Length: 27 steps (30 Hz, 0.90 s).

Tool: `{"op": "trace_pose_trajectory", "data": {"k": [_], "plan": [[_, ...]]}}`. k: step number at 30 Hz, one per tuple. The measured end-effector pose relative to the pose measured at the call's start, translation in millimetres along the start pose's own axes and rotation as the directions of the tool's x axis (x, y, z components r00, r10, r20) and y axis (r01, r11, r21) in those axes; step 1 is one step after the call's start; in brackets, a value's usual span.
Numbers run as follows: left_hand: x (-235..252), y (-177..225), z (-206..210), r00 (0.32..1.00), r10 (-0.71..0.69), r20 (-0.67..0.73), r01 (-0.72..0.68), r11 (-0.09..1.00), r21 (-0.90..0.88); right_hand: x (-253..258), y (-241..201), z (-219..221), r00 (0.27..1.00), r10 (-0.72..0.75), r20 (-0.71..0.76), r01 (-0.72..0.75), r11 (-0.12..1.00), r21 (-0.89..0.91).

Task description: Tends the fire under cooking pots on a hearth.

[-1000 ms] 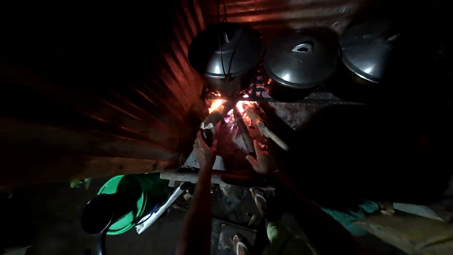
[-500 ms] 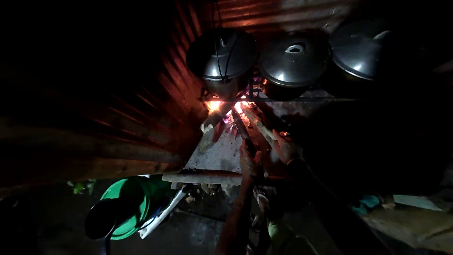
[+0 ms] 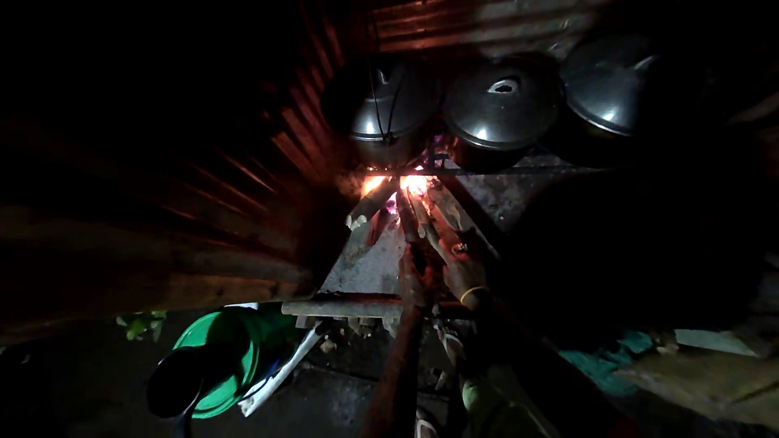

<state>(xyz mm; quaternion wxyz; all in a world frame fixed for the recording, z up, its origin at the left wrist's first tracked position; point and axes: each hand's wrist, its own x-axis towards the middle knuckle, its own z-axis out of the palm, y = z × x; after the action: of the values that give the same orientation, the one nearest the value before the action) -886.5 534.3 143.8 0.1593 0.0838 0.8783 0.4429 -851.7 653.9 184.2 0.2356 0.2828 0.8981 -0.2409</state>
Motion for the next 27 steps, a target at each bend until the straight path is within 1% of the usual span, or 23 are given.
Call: {"op": "trace_pose_trajectory", "data": {"k": [4, 6, 10, 13, 15, 18, 21, 22, 24, 25, 27], "plan": [[2.6, 0.1, -2.7, 0.999, -0.017, 0.031, 0.016, 0.999, 0.039, 15.5, 4.0, 13.3, 0.997, 0.010, -0.073, -0.007, 1.000, 0.029], [2.7, 0.7, -1.8, 0.999, -0.012, 0.033, 0.011, 1.000, 0.029, 23.0, 7.0, 18.1, 0.993, -0.004, -0.120, 0.006, 1.000, 0.022], [3.5, 3.4, -0.6, 0.999, -0.048, 0.016, 0.047, 0.997, 0.060, 30.8, 3.1, 22.3, 0.988, -0.013, -0.153, 0.012, 1.000, -0.006], [3.2, 1.5, 1.2, 0.999, -0.043, 0.013, 0.042, 0.998, 0.054, 34.4, 2.5, 27.5, 0.979, -0.032, -0.200, 0.036, 0.999, 0.013], [4.0, 0.5, 1.0, 0.999, -0.036, 0.008, 0.035, 0.998, 0.052, 35.1, 1.0, 26.2, 0.981, -0.039, -0.188, 0.043, 0.999, 0.016], [3.2, 1.3, 2.3, 0.999, -0.050, -0.003, 0.050, 0.997, 0.054, 36.6, 3.1, 30.2, 0.973, -0.056, -0.224, 0.057, 0.998, 0.000], [3.3, -1.2, 7.3, 0.998, -0.045, -0.036, 0.044, 0.999, -0.027, 20.4, 1.2, 10.3, 0.986, -0.065, -0.156, 0.069, 0.997, 0.018], [3.7, -1.5, 9.0, 0.998, -0.043, -0.050, 0.039, 0.997, -0.070, 14.0, 2.7, 2.6, 0.977, -0.081, -0.199, 0.088, 0.996, 0.029], [2.0, -0.8, 13.1, 0.995, -0.069, -0.077, 0.058, 0.989, -0.139, 11.0, 14.6, -7.2, 0.924, -0.105, -0.367, 0.125, 0.992, 0.032], [0.5, -1.2, 16.5, 0.992, -0.088, -0.092, 0.072, 0.983, -0.166, 14.0, 22.3, -13.5, 0.917, -0.089, -0.389, 0.112, 0.993, 0.035], [0.5, -2.2, 22.5, 0.989, -0.097, -0.114, 0.071, 0.975, -0.212, 26.9, 33.6, -32.0, 0.966, -0.016, -0.258, 0.041, 0.995, 0.095]]}}
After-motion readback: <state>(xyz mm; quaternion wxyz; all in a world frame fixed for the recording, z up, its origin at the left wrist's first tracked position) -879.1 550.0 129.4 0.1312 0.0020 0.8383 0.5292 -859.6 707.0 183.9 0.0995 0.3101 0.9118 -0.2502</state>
